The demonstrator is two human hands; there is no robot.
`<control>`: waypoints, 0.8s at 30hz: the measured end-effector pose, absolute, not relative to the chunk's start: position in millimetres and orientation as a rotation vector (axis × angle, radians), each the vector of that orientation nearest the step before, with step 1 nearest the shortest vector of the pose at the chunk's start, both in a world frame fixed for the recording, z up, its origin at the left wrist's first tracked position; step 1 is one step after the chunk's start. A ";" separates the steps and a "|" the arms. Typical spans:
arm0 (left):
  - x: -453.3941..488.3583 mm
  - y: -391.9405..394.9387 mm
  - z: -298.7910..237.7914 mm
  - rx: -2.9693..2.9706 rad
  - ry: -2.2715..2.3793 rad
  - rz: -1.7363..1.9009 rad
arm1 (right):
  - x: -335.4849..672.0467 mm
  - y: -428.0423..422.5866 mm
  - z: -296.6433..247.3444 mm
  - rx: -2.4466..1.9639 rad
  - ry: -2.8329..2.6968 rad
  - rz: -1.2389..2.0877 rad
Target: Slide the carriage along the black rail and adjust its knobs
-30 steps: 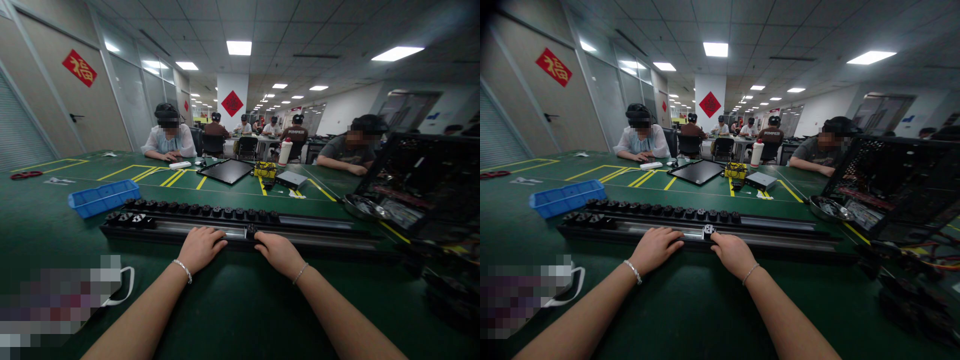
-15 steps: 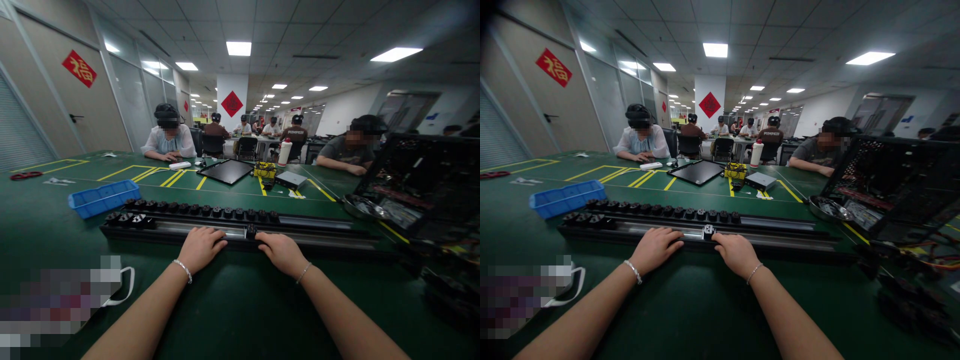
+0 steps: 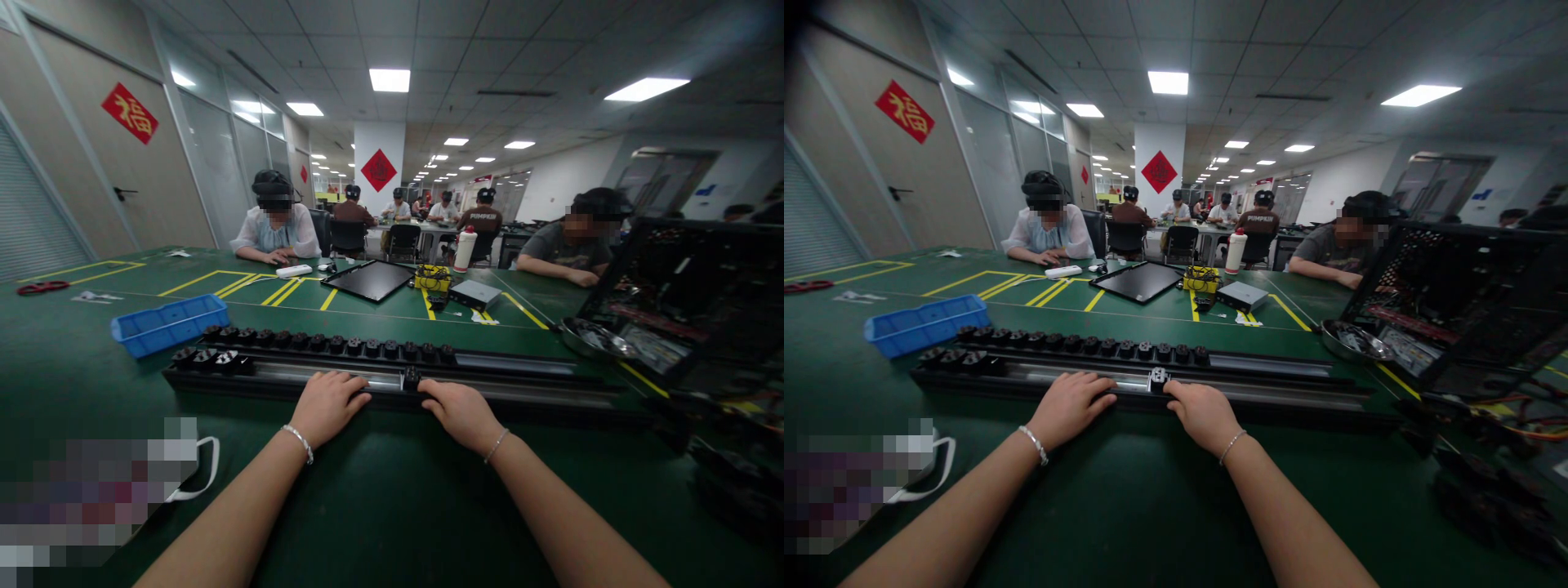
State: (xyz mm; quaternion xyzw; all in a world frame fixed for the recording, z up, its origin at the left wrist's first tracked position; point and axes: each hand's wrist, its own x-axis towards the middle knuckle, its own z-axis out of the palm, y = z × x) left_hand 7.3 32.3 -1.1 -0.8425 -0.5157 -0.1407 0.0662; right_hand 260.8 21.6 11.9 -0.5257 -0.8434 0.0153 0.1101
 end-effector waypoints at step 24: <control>7.6 31.8 0.9 -2.551 -1.583 -0.414 | 259.9 21.2 14.8 -1.585 -2.478 0.064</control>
